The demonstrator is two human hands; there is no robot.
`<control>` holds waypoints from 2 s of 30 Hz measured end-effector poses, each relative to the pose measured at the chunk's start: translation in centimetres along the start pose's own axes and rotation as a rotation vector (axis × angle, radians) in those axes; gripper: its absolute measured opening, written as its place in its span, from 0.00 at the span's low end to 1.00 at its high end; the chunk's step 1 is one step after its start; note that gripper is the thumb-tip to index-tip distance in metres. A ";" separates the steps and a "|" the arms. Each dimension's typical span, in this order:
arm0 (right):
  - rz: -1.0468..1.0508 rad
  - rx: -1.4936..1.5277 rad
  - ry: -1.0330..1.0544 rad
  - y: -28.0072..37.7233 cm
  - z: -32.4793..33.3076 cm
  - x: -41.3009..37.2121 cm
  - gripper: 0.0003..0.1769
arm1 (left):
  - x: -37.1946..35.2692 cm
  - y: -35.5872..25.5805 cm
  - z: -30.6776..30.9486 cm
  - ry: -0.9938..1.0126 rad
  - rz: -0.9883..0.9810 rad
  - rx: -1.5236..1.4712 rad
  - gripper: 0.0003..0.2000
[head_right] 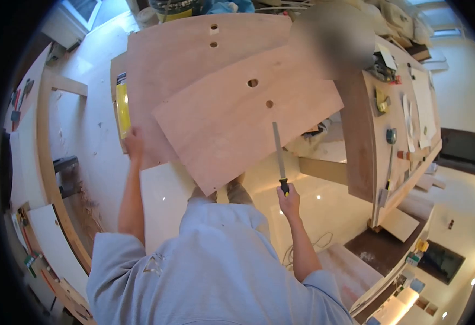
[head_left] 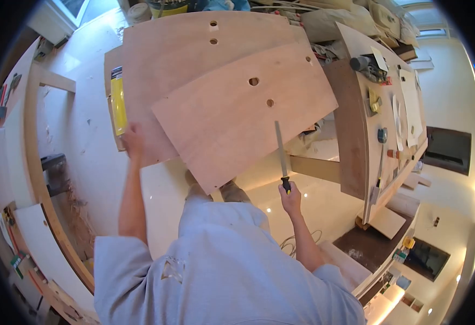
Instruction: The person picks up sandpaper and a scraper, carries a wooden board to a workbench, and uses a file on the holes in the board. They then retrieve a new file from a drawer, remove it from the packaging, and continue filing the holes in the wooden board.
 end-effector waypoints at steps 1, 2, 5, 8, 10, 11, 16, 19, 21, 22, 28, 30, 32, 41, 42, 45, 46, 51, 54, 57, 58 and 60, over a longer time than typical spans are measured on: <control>0.002 0.019 -0.007 0.0 -0.2 0.7 0.14 | -4.8 -2.4 0.5 0.024 0.059 0.025 0.19; -0.029 0.130 0.015 0.2 -0.5 1.4 0.14 | -8.9 -2.7 -0.1 0.138 0.050 0.084 0.21; -0.109 0.160 0.089 2.9 0.2 3.3 0.17 | -19.0 -1.3 -3.6 0.366 0.631 -0.321 0.24; 0.060 0.087 0.163 1.0 -1.1 6.4 0.18 | -23.7 -2.6 -9.3 0.541 0.949 -0.938 0.23; 0.167 0.062 0.175 2.5 -0.7 7.1 0.20 | -24.4 -3.4 -10.6 0.586 0.959 -1.154 0.23; 0.219 0.049 0.160 3.1 -0.2 7.3 0.20 | -24.5 -3.5 -10.9 0.581 0.941 -1.171 0.22; 0.350 0.039 0.172 2.1 2.1 7.6 0.23 | -26.3 -1.8 -7.2 0.583 0.930 -0.939 0.25; 0.397 -0.049 0.230 2.7 5.1 5.1 0.22 | -29.0 4.4 -4.2 0.468 0.887 -0.936 0.27; 0.446 -0.122 0.271 2.5 7.0 3.8 0.22 | -30.6 7.2 -0.6 0.402 0.898 -0.932 0.32; 0.406 -0.155 0.315 2.2 7.6 3.2 0.23 | -30.8 8.8 1.0 0.345 0.931 -0.845 0.34; 0.338 -0.264 0.505 5.6 6.9 -1.7 0.25 | -29.6 13.7 7.6 0.211 0.959 -0.395 0.42; 0.509 -0.249 0.459 7.2 5.0 -2.5 0.25 | -28.6 13.5 7.6 0.243 0.955 -0.408 0.42; 0.589 -0.336 0.418 7.8 3.4 -2.6 0.25 | -28.1 12.7 8.2 0.215 0.850 -0.333 0.42; 0.660 -0.686 0.367 14.0 2.7 -4.6 0.25 | -24.9 14.8 8.2 0.302 0.659 -0.142 0.45; 0.653 -0.713 0.359 14.7 2.1 -4.7 0.25 | -24.4 14.9 8.1 0.328 0.656 -0.155 0.45; 0.655 -0.752 0.355 17.1 0.2 -5.1 0.23 | -24.2 14.3 8.3 0.223 0.594 -0.133 0.45; 0.670 -0.788 0.378 17.6 -0.2 -5.2 0.22 | -24.2 14.5 8.3 0.246 0.595 -0.139 0.45; 0.666 -0.902 0.486 20.3 -1.0 -5.3 0.20 | -23.2 15.7 7.3 0.259 0.518 -0.201 0.44; 0.665 -0.972 0.541 21.2 -1.0 -5.1 0.19 | -21.7 17.2 7.3 0.360 0.519 -0.065 0.45; 0.661 -0.905 0.569 21.5 -0.9 -4.3 0.19 | -20.5 15.9 7.9 0.287 0.539 0.012 0.47; 0.664 -0.908 0.567 22.1 -0.7 -4.3 0.19 | -20.3 15.9 7.9 0.296 0.546 0.009 0.47; 0.665 -0.919 0.566 23.4 0.0 -4.3 0.19 | -20.4 15.8 7.8 0.322 0.562 0.003 0.49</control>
Point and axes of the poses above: each hand's wrist, its own x-axis towards the middle knuckle, its own z-axis out of the back of the hand, y = z × x, the point moved 6 cm from there along x, towards the middle knuckle, and after that the axes turned 1 degree about -y, right-handed, at the moved point
